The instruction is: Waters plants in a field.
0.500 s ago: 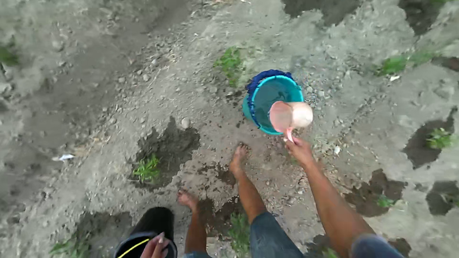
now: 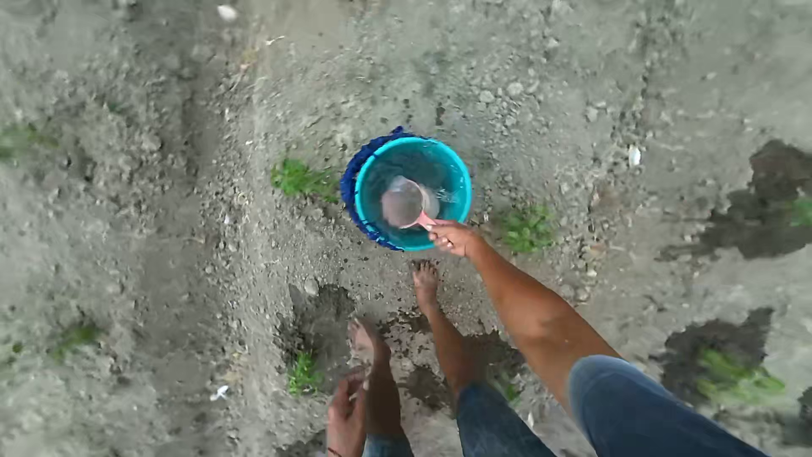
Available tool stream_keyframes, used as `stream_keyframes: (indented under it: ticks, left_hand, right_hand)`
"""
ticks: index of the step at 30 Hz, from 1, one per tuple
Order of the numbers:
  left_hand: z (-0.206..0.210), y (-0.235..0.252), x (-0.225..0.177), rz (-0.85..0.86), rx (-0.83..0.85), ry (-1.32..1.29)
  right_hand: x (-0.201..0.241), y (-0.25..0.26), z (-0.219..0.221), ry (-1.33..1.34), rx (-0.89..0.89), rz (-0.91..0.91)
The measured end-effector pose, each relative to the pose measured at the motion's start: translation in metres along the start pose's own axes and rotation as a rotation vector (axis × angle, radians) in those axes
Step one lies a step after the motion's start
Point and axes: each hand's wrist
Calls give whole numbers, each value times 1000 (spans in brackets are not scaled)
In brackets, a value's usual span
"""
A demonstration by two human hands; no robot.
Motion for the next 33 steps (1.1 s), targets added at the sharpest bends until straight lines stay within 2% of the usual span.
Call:
stream_keyframes:
  ticks: [4,8,12,15,17,19,22,24,28,31,33]
  left_hand:
    - [-15,50,-17,13,5,142]
    - [-22,135,-40,-110,-28,131]
    - [-6,243,-87,-117,8,159]
    - [18,314,-133,-63,25,255]
    - [34,356,-160,-18,30,348]
    - [49,387,-179,-9,23,397]
    - [74,406,-198,-38,37,300]
    - [81,408,-203,-64,49,228]
    - [67,417,-201,-70,-22,268]
    - [57,401,-210,29,-37,261]
    - [51,379,-221,114,32,182]
  right_hand:
    - [-53,-38,-38,211,256,-109]
    - [-108,-106,-39,312,221,-215]
    - [-169,-173,-28,499,166,-333]
    - [-220,-197,-14,693,42,-400]
    - [-242,-199,-4,845,-119,-449]
    - [-245,-192,0,974,-338,-416]
    - [-242,-165,-21,1176,-609,-294]
    - [-242,-146,-44,1231,-724,-274]
    - [-239,-134,-87,1209,-801,-299]
    - [-232,-141,-115,1088,-807,-268]
    - [-227,-146,-132,1013,-798,-253]
Point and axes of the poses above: each hand's wrist, its own y-axis towards the middle knuckle, its own z-axis out of the palm, x = y × z, and after that the axes turned 2 degrees about -x, right-handed
